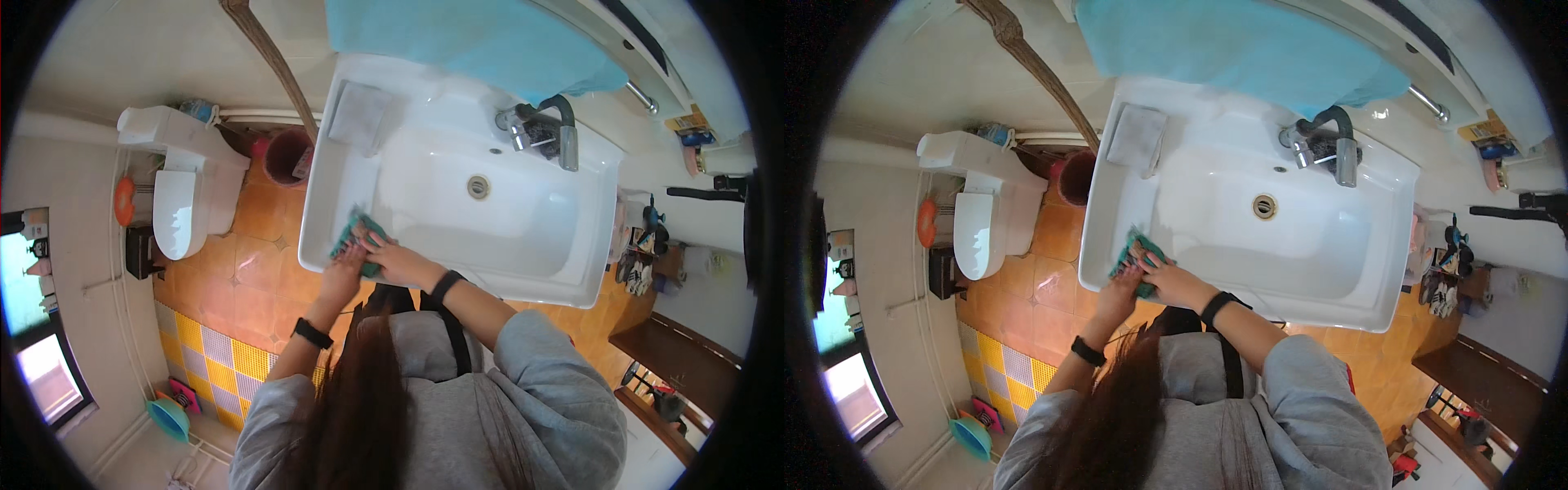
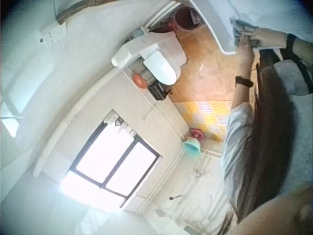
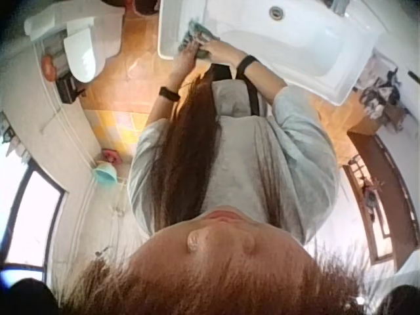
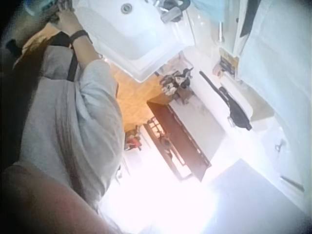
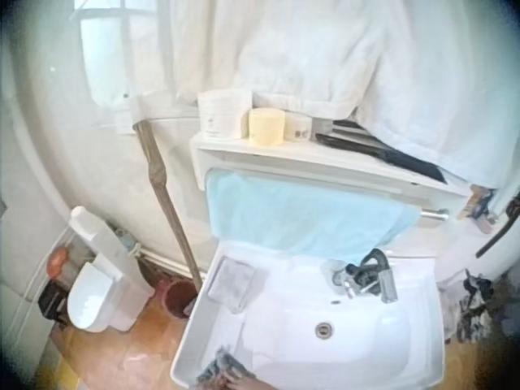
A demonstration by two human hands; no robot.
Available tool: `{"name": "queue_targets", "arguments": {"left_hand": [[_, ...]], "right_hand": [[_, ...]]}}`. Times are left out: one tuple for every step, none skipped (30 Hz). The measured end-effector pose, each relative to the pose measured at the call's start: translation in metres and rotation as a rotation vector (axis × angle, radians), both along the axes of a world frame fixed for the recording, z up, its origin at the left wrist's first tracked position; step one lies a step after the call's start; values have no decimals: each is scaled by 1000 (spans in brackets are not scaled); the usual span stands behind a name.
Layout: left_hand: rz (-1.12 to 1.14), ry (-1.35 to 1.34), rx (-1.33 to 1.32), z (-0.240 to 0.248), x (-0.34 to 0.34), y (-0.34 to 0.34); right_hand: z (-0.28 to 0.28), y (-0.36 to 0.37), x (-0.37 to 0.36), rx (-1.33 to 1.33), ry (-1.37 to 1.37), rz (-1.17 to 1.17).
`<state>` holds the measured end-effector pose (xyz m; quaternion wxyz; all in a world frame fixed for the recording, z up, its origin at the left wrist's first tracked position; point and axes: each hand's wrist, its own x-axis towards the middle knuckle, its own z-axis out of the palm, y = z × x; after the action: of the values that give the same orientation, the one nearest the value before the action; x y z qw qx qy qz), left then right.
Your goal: Clean items at a bathroom sink using a rag and soap.
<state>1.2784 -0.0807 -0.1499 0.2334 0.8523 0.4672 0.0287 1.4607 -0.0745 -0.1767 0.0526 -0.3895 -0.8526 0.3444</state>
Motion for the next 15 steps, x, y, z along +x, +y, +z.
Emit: {"name": "queue_targets", "arguments": {"left_hand": [[12, 2, -149, 11, 13, -4], [18, 4, -297, 19, 30, -10], [8, -70, -268, 10, 45, -18], [-3, -141, -239, -4, 60, -27], [-69, -266, -195, -15, 76, -30], [-143, -397, -156, -21, 90, -28], [-164, -406, -164, -12, 107, -17], [-272, -195, -316, 8, 123, 1], [-374, 21, -459, 18, 136, 17], [-359, 28, -405, 16, 141, 29], [-345, 35, -352, 9, 140, 42], [-260, -126, -253, -5, 132, 55], [-175, -315, -83, -8, 126, 69], [-169, -274, 98, -10, 120, 83], [-200, -302, 79, -12, 112, 98]], "right_hand": [[19, -9, 12, -190, 67, -69], [30, -19, 28, -379, 134, -145], [31, -30, 45, -356, 96, -191], [30, -40, 64, -334, 61, -237], [27, -48, 87, -349, 56, -298], [25, -53, 104, -366, 46, -368], [29, -53, 113, -369, 39, -391], [39, -46, 121, -471, -37, -493], [44, -39, 128, -572, -114, -590], [41, -34, 129, -469, -32, -643], [36, -25, 122, -365, 49, -693], [34, -11, 107, -335, 110, -791], [33, 5, 92, -301, 167, -894], [20, 20, 81, -210, 215, -852], [13, 35, 69, -238, 184, -811]]}}
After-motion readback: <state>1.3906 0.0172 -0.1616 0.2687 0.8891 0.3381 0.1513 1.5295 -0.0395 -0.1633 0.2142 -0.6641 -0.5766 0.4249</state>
